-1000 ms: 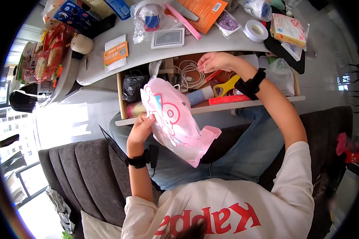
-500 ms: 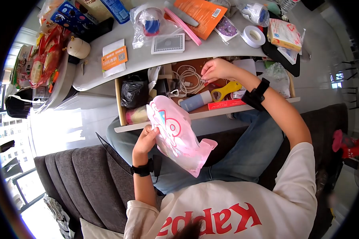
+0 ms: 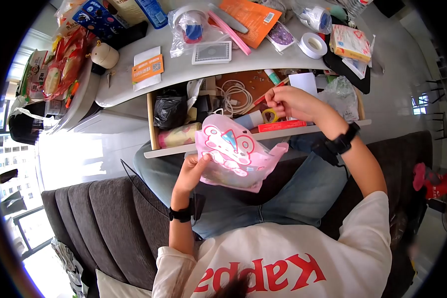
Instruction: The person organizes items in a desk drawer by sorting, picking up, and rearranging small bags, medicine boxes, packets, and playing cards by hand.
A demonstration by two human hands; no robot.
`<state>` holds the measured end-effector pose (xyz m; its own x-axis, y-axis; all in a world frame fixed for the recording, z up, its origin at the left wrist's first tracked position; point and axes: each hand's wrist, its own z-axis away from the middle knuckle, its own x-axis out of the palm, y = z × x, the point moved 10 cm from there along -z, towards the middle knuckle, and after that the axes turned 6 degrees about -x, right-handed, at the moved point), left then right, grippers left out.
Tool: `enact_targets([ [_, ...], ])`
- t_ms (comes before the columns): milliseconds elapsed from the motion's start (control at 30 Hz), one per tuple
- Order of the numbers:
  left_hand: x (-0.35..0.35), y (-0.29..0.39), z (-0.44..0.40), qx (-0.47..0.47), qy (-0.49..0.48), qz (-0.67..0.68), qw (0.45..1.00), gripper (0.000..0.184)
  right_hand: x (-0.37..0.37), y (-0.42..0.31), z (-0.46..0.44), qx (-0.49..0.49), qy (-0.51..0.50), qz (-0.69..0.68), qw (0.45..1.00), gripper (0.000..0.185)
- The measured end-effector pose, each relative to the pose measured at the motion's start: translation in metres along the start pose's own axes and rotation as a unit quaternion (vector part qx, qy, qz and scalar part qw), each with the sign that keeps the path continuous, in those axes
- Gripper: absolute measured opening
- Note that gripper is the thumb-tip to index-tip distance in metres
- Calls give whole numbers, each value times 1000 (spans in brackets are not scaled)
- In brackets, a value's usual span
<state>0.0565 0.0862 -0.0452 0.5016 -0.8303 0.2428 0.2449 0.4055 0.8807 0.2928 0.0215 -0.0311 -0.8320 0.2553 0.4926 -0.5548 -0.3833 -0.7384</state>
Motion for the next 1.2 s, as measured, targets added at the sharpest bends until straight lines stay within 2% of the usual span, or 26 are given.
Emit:
enact_targets([
  [133, 18, 13, 7, 40, 12, -63, 997, 34, 86, -38, 59, -38, -70, 113, 990, 15],
  [200, 32, 21, 10, 54, 17, -71, 996, 34, 112, -44, 76, -88, -92, 301, 945, 16],
  [233, 34, 20, 11, 59, 22, -92, 994, 34, 125, -50, 81, -188, -90, 402, 891, 17],
  [333, 39, 16, 14, 60, 28, -149, 987, 33, 135, -28, 85, -115, -97, 530, 835, 18],
  [433, 52, 25, 22, 61, 15, -193, 979, 29, 137, 7, 84, -87, -179, 515, 833, 21],
  [567, 72, 45, 31, 96, 4, -234, 968, 24, 148, 30, 91, -130, -262, 558, 776, 29],
  [700, 60, 50, 40, 135, 38, -198, 970, 20, 160, -3, 100, -159, -194, 538, 805, 29],
  [800, 33, 50, 52, 135, 104, -232, 958, 20, 150, -41, 112, -277, -67, 502, 817, 27],
  [833, 31, 61, 58, 179, 139, -201, 953, 23, 154, -60, 126, -388, -17, 528, 756, 31],
  [900, 24, 65, 64, 195, 171, -158, 953, 24, 138, -75, 139, -465, 98, 455, 753, 36],
  [1000, 20, 68, 69, 204, 198, -127, 950, 25, 108, -43, 126, -425, 115, 254, 861, 42],
  [1067, 27, 71, 68, 183, 193, -115, 957, 25, 102, -5, 108, -339, 74, 222, 911, 40],
  [1100, 26, 65, 64, 164, 173, -99, 966, 24, 103, -4, 109, -386, 82, 180, 901, 36],
  [1200, 26, 63, 62, 138, 175, -74, 972, 21, 97, 5, 102, -372, 80, 41, 924, 27],
])
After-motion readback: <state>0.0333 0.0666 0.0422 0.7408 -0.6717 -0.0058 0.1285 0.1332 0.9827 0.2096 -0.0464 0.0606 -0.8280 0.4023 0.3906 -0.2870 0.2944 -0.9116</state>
